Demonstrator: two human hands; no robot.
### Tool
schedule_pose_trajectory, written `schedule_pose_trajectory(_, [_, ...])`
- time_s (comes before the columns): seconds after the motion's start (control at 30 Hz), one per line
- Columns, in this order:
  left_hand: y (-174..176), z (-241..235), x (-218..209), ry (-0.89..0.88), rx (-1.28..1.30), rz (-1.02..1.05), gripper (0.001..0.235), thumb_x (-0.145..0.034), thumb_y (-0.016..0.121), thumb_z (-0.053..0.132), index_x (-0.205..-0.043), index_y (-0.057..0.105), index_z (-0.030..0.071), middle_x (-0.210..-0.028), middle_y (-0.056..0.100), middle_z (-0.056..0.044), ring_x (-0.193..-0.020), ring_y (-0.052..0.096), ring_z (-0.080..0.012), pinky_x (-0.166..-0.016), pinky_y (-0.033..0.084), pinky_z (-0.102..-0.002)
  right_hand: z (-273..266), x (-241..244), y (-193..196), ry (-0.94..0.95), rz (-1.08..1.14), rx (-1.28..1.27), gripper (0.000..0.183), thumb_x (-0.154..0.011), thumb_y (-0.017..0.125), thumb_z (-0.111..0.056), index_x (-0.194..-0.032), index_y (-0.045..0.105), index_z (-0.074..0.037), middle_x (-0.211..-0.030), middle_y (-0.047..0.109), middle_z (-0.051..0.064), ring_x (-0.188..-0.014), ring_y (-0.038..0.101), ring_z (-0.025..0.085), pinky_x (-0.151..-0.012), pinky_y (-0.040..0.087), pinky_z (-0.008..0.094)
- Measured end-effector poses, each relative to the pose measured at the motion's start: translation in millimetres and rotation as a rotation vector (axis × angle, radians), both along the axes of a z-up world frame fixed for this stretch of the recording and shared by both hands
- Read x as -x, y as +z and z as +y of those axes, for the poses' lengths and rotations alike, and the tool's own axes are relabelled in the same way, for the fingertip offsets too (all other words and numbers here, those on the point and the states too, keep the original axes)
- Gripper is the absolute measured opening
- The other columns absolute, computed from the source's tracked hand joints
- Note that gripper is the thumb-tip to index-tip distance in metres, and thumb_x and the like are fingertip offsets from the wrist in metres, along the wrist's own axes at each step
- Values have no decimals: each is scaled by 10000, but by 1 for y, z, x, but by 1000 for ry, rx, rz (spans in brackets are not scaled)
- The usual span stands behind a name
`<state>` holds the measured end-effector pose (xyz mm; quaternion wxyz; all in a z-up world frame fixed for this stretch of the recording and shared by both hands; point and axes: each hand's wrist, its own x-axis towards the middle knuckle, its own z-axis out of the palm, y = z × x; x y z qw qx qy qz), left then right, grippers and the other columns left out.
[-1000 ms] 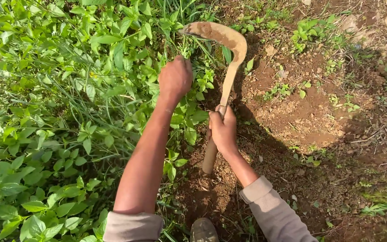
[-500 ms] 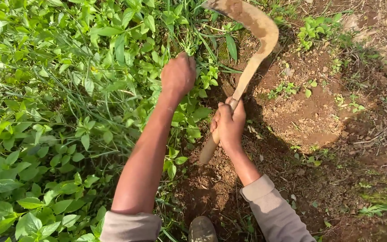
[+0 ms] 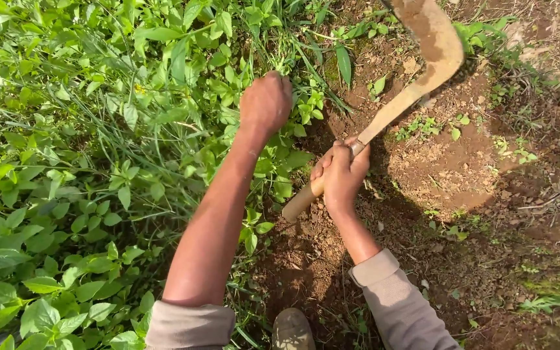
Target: Clearing weeds and vegetation from a patch of soil using a sickle and hands.
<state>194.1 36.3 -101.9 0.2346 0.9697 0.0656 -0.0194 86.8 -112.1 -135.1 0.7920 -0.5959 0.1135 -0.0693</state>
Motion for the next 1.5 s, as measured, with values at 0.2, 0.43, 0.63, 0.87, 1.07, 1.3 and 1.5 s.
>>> schedule_pose_trajectory(0.2, [5, 1, 5, -16, 34, 34, 359, -1053, 368, 203, -981, 669, 22, -696, 650, -129, -674, 730, -299, -686, 645, -475, 10, 21, -22, 358, 121, 149, 96, -954, 437, -17, -1002, 518, 5, -600, 507, 46, -376, 540, 154, -302, 483, 314])
schedule_pose_trajectory(0.43, [-3, 1, 4, -16, 35, 29, 364, -1055, 362, 202, -969, 672, 32, -697, 653, -123, -675, 734, -293, -691, 644, -472, 1, 2, -2, 4, -48, -17, 121, -955, 435, -24, -1059, 452, -85, -609, 518, 13, -411, 546, 123, -337, 479, 269])
schedule_pose_trajectory(0.63, [2, 2, 1, -22, 40, 33, 359, -1054, 374, 215, -975, 671, 28, -692, 641, -121, -690, 730, -299, -725, 642, -483, 7, 17, -30, 395, 180, 142, 99, -1000, 445, -13, -1087, 493, -6, -622, 544, 64, -416, 553, 168, -329, 507, 311])
schedule_pose_trajectory(0.87, [3, 0, 4, -7, 66, 51, 362, -1048, 368, 220, -967, 669, 36, -703, 647, -116, -718, 735, -305, -745, 630, -496, 6, 7, -5, 71, -64, 22, 102, -986, 413, 6, -1061, 454, -51, -616, 512, 16, -416, 543, 117, -354, 497, 255])
schedule_pose_trajectory(1.07, [3, 1, 5, -26, 63, 59, 354, -1051, 374, 209, -962, 667, 31, -662, 613, -99, -644, 707, -271, -701, 642, -483, 5, 22, -31, 390, 141, 151, 86, -990, 464, -33, -1068, 500, -29, -601, 550, 62, -380, 562, 160, -312, 504, 301])
schedule_pose_trajectory(1.3, [0, 2, 5, -11, 110, 55, 360, -1061, 365, 193, -955, 663, 21, -692, 622, -113, -672, 708, -272, -711, 635, -459, 10, 10, -2, 43, -92, -19, 99, -994, 411, -10, -1081, 435, -48, -606, 516, 19, -405, 547, 116, -343, 492, 267])
schedule_pose_trajectory(1.5, [-11, 16, 34, -156, 22, 65, 370, -1038, 367, 200, -943, 676, 20, -644, 617, -109, -629, 712, -312, -669, 629, -491, 4, 29, -25, 419, 249, 219, 125, -966, 480, -27, -1083, 517, -6, -604, 531, 53, -381, 553, 151, -319, 508, 289])
